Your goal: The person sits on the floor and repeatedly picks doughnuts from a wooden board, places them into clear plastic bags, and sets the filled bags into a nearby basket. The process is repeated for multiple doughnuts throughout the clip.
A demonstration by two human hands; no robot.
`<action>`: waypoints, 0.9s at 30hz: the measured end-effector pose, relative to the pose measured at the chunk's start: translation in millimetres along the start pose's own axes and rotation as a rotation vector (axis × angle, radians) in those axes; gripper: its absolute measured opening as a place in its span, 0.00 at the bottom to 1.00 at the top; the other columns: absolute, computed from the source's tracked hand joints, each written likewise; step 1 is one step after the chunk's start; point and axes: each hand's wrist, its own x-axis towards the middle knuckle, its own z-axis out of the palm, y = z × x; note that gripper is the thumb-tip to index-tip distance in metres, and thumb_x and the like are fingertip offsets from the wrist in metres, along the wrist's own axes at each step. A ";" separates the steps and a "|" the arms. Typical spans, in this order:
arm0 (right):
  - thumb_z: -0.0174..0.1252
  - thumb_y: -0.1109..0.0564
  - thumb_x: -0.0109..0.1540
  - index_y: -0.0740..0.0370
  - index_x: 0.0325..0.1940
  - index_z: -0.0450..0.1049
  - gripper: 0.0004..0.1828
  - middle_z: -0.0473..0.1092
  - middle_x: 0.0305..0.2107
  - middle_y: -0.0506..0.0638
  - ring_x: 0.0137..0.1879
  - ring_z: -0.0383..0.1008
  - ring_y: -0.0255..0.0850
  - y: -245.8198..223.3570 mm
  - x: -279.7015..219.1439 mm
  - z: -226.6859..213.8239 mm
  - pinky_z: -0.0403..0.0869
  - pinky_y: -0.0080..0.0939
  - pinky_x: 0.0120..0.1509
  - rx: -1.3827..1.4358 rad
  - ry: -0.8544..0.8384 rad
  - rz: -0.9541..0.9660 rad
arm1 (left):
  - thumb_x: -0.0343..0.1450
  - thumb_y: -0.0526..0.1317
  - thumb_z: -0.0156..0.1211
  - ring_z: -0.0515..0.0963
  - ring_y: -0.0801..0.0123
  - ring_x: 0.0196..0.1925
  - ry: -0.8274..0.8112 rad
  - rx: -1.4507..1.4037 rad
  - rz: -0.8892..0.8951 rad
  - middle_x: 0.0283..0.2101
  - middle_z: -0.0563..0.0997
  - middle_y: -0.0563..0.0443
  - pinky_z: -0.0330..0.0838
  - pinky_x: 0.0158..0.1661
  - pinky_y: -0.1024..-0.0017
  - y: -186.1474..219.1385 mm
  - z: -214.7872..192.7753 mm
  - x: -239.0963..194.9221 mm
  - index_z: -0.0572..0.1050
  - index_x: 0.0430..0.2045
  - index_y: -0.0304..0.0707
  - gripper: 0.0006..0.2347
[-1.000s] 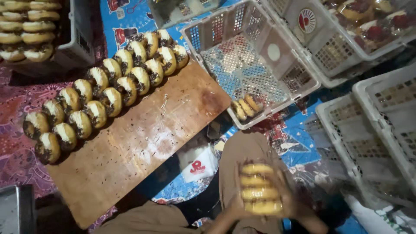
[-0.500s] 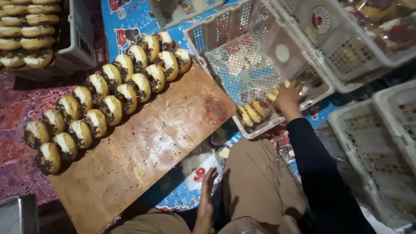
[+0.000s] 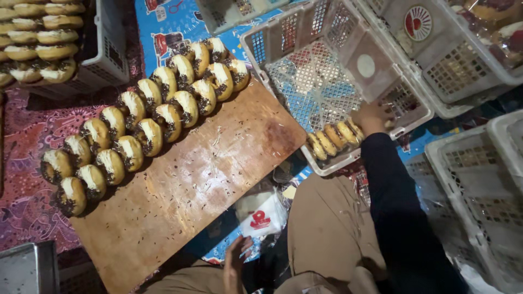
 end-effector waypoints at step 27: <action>0.55 0.44 0.65 0.63 0.55 0.75 0.23 0.71 0.51 0.68 0.53 0.73 0.62 8.8 -32.3 -33.9 0.71 0.56 0.56 0.086 0.326 -0.425 | 0.76 0.56 0.44 0.79 0.59 0.59 -0.011 0.266 -0.020 0.56 0.80 0.38 0.68 0.59 0.64 46.0 61.5 -34.9 0.71 0.59 0.27 0.28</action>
